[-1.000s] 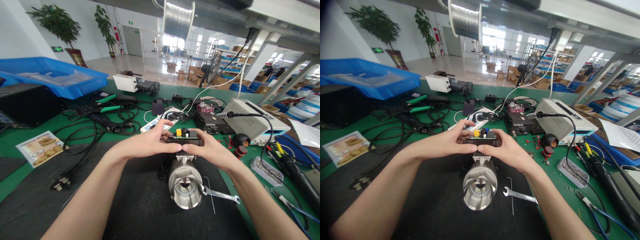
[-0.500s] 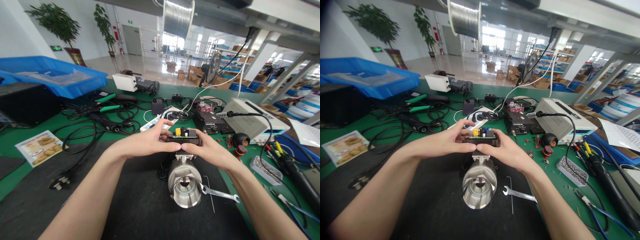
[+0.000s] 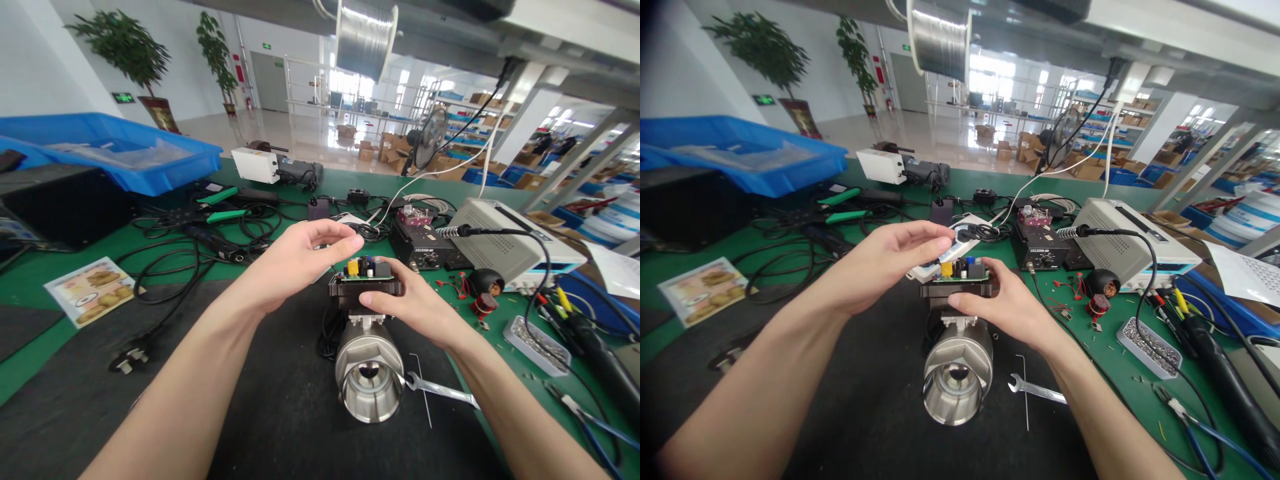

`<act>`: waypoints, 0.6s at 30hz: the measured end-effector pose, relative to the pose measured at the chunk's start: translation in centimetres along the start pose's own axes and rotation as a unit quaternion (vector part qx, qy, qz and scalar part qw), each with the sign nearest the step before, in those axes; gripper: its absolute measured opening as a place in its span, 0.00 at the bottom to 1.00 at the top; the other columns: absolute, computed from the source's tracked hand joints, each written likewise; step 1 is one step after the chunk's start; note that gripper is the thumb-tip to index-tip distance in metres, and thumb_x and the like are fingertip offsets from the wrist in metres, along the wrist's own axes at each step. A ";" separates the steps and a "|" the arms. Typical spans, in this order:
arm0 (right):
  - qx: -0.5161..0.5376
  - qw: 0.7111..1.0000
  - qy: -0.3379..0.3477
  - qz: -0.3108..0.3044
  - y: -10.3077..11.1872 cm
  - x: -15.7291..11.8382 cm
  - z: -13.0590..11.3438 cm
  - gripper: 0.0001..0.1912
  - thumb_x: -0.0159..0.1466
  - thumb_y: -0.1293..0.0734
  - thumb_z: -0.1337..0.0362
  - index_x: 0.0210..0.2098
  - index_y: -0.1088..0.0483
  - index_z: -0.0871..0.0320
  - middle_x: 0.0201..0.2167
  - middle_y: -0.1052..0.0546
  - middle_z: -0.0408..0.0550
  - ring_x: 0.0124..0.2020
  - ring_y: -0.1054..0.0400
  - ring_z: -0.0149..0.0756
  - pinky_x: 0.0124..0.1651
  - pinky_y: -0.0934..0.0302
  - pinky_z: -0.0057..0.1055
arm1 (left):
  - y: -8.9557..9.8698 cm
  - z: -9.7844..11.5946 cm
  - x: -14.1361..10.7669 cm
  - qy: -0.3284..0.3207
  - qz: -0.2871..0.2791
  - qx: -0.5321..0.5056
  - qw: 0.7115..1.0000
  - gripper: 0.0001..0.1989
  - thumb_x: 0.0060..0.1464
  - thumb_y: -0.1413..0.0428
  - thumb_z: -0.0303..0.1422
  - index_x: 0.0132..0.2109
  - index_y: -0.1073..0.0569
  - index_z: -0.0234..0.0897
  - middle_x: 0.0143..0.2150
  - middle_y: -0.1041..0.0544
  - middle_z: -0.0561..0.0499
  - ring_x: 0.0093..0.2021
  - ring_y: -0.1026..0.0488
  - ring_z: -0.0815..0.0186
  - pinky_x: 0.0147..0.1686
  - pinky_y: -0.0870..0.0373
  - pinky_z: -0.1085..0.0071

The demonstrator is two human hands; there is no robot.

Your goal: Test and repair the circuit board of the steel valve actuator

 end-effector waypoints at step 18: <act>0.022 1.000 0.016 -0.012 -0.8 -0.3 -0.4 0.40 0.55 0.20 0.55 0.62 0.36 0.58 0.52 0.23 0.50 0.49 0.25 0.41 0.49 0.29 0.34 | -1.6 1.0 -0.3 -0.041 -0.064 0.190 0.979 0.12 0.62 0.43 0.42 0.46 0.19 0.44 0.56 0.21 0.53 0.50 0.22 0.60 0.48 0.28 0.68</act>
Point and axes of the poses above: each hand's wrist, its own x-axis towards the middle knuckle, its own y-axis out of the back of the hand, z = x × y, the point moved 9 cm from there along x, towards the middle knuckle
